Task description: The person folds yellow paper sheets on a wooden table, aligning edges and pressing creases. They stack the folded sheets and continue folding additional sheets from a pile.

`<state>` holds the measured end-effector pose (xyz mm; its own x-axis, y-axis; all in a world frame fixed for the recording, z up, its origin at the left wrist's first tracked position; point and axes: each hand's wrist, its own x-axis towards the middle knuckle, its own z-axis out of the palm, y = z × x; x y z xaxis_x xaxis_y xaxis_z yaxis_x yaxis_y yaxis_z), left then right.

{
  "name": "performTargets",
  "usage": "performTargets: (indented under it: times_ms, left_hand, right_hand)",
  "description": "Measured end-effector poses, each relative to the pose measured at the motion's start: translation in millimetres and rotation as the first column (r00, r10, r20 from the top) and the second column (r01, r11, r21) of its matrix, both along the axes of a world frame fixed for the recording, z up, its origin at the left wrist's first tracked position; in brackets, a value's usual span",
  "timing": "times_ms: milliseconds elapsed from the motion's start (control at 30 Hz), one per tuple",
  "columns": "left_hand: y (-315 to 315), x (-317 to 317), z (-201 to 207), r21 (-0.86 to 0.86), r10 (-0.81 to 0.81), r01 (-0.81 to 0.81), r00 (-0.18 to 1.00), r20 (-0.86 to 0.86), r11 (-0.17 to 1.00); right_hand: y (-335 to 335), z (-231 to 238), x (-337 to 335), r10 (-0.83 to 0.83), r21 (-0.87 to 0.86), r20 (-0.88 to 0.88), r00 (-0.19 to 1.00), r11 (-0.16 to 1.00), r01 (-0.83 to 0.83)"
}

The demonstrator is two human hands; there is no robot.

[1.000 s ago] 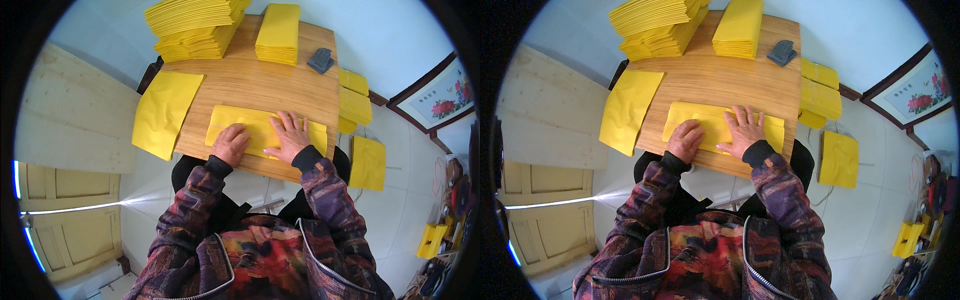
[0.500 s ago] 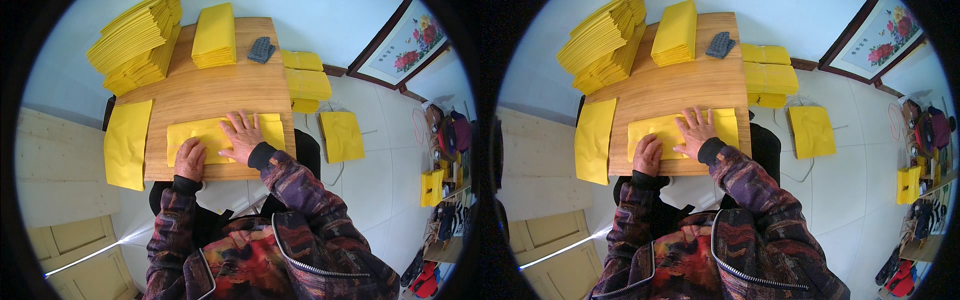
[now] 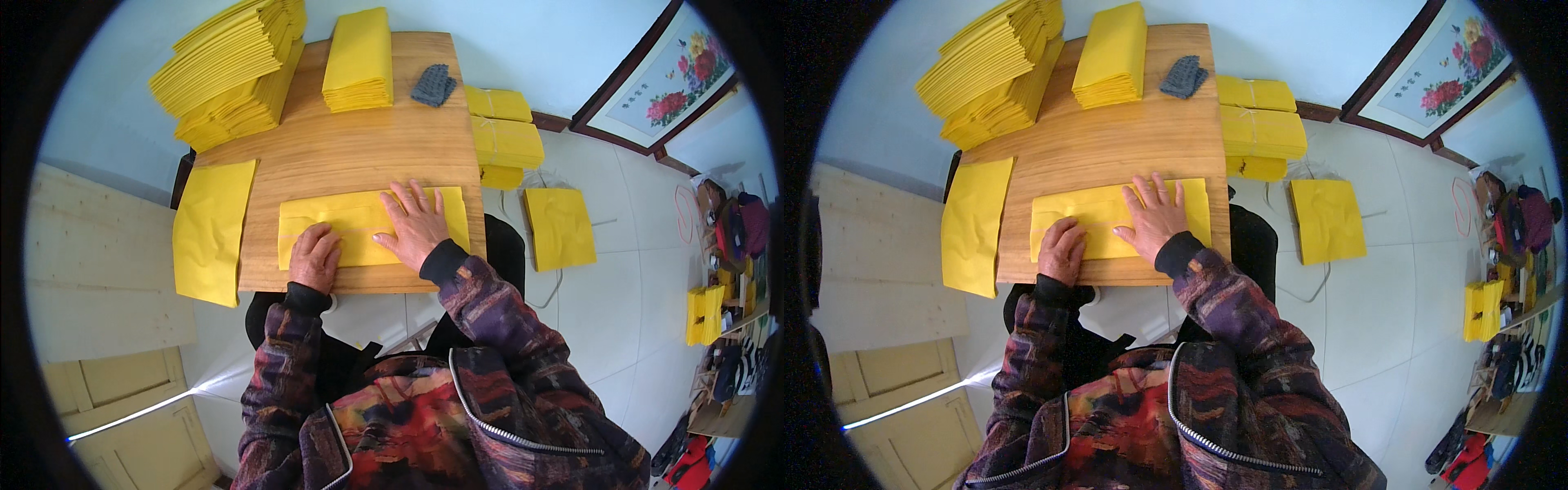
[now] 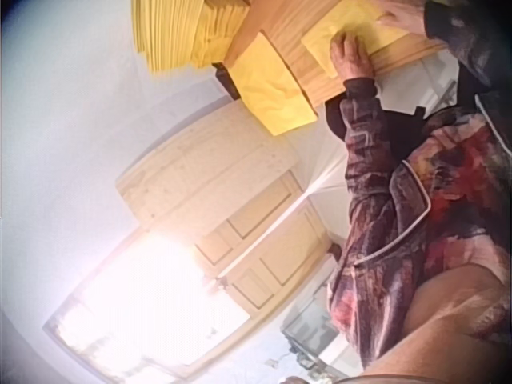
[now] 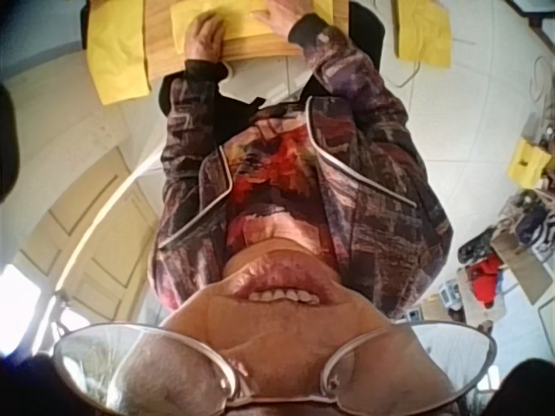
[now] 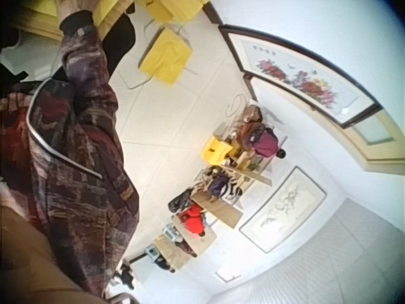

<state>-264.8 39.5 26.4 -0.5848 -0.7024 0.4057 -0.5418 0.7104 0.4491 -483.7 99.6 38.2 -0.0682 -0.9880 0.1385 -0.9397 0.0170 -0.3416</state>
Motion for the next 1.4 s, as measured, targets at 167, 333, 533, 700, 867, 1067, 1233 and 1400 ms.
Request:
performTargets:
  times_ms: [167,333,533,700,867,1067,1233,1400]
  left_hand:
    - [-2.8,-1.0,-3.2,-0.033,-0.016,0.014,0.999,-0.049,0.999]
    - [-3.1,0.2,-2.3,-0.016,-0.01,0.009,0.999,-0.047,1.0]
    - [-5.5,2.3,1.3,0.065,-0.01,0.009,1.0,0.008,0.998]
    - [-7.7,5.7,7.0,0.096,-0.054,0.05,0.998,0.033,0.994]
    - [-7.4,6.3,10.2,0.116,-0.056,0.049,0.997,0.057,0.992]
    - [-10.7,9.0,10.2,0.117,-0.085,0.078,0.995,0.051,0.99]
    - [-17.2,6.8,20.2,0.153,-0.083,0.069,0.993,0.088,0.986]
    - [-16.9,-0.9,29.8,0.102,-0.111,0.091,0.971,0.213,0.991]
  right_hand:
    - [9.0,9.9,10.9,0.032,0.025,0.009,0.999,0.999,-0.032]
    - [14.6,17.9,15.5,0.126,0.049,-0.008,0.992,0.991,-0.126]
    - [11.6,23.8,12.9,0.161,0.169,-0.03,0.987,0.974,-0.153]
    - [5.7,23.3,10.5,0.158,0.187,-0.038,0.987,0.971,-0.149]
    - [1.5,18.4,10.0,0.149,0.198,-0.033,0.988,0.97,-0.139]
    - [1.7,12.4,8.9,0.148,0.172,-0.026,0.989,0.975,-0.141]
    - [0.9,10.1,8.2,0.153,0.156,-0.007,0.988,0.976,-0.15]
    - [0.0,11.7,8.5,0.139,0.148,-0.014,0.99,0.98,-0.135]
